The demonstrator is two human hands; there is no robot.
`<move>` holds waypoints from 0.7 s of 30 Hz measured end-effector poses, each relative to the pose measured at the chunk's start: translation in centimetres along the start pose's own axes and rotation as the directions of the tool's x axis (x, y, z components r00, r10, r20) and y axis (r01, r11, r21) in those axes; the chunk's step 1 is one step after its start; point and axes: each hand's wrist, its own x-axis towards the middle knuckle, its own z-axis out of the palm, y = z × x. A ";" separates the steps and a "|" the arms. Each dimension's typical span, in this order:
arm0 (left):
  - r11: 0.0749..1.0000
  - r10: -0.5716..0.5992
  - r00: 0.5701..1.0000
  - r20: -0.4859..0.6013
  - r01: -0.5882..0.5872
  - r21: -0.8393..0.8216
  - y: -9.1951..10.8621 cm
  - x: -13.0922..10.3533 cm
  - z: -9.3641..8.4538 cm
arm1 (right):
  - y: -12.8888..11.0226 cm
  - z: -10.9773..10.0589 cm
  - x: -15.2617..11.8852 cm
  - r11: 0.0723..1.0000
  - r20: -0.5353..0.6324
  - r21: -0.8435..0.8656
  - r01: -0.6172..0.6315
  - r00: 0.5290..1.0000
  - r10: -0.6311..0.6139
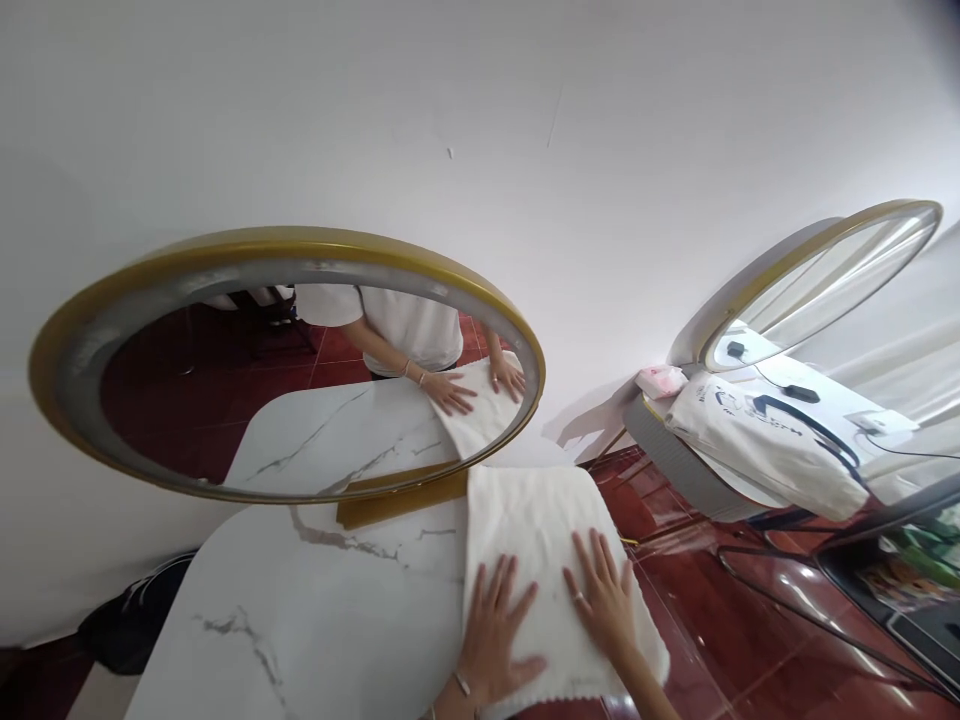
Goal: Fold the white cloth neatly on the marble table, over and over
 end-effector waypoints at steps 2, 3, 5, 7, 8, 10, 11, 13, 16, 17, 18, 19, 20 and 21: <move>0.998 0.027 0.999 0.037 -0.025 -0.062 0.7 -1.5 0.7 | 0.5 -0.1 -2.5 1.000 0.001 -0.008 -0.012 1.000 0.012; 0.996 0.039 0.998 0.045 -0.035 -0.084 0.9 -1.9 1.0 | 0.7 0.0 -3.1 1.000 0.004 -0.010 -0.007 1.000 0.007; 0.995 0.022 1.000 0.010 -0.021 -0.102 0.9 -1.7 1.5 | 1.0 0.3 -3.1 1.000 0.013 -0.011 0.014 1.000 -0.014; 0.989 -0.125 0.983 -0.138 0.112 -0.092 0.6 -0.1 1.3 | 0.9 0.4 -2.0 1.000 0.015 -0.012 0.028 0.999 -0.028; 0.968 -0.248 0.939 -0.240 0.232 -0.095 0.1 1.2 1.1 | 0.8 0.4 -1.2 0.999 0.017 -0.013 0.030 0.999 -0.030; 0.860 -0.503 0.760 -0.412 0.487 -0.151 -1.1 4.4 0.1 | 0.4 0.3 0.1 0.999 0.024 -0.018 0.028 0.999 -0.028; 0.797 -0.590 0.668 -0.453 0.573 -0.192 -1.9 6.1 -0.4 | 0.2 0.1 0.6 0.999 0.030 -0.021 0.026 0.999 -0.025; 0.757 -0.638 0.610 -0.469 0.607 -0.241 -3.5 8.8 -1.5 | -0.1 -0.1 1.0 0.999 0.037 -0.028 0.021 0.999 -0.020; 0.826 -0.560 0.690 -0.458 0.509 -0.244 -5.0 10.1 -2.2 | -0.5 -0.3 0.7 1.000 0.028 -0.027 0.012 1.000 -0.011; 0.853 -0.519 0.719 -0.462 0.468 -0.231 -5.1 9.8 -2.2 | -0.7 -0.3 0.6 1.000 0.019 -0.024 0.007 1.000 -0.006; 0.872 -0.486 0.733 -0.477 0.443 -0.208 -5.1 9.2 -2.1 | -0.8 -0.2 0.6 1.000 0.010 -0.018 0.006 1.000 -0.006; 0.877 -0.472 0.725 -0.502 0.447 -0.178 -5.0 8.5 -2.0 | -1.0 -0.1 0.7 1.000 0.002 -0.007 0.013 1.000 -0.013; 0.869 -0.471 0.703 -0.533 0.475 -0.141 -4.9 7.7 -1.8 | -1.2 0.0 0.9 1.000 -0.004 0.008 0.031 1.000 -0.031; 0.856 -0.468 0.683 -0.561 0.507 -0.098 -4.8 7.1 -1.6 | -1.4 0.1 1.2 0.998 -0.008 0.027 0.057 0.998 -0.057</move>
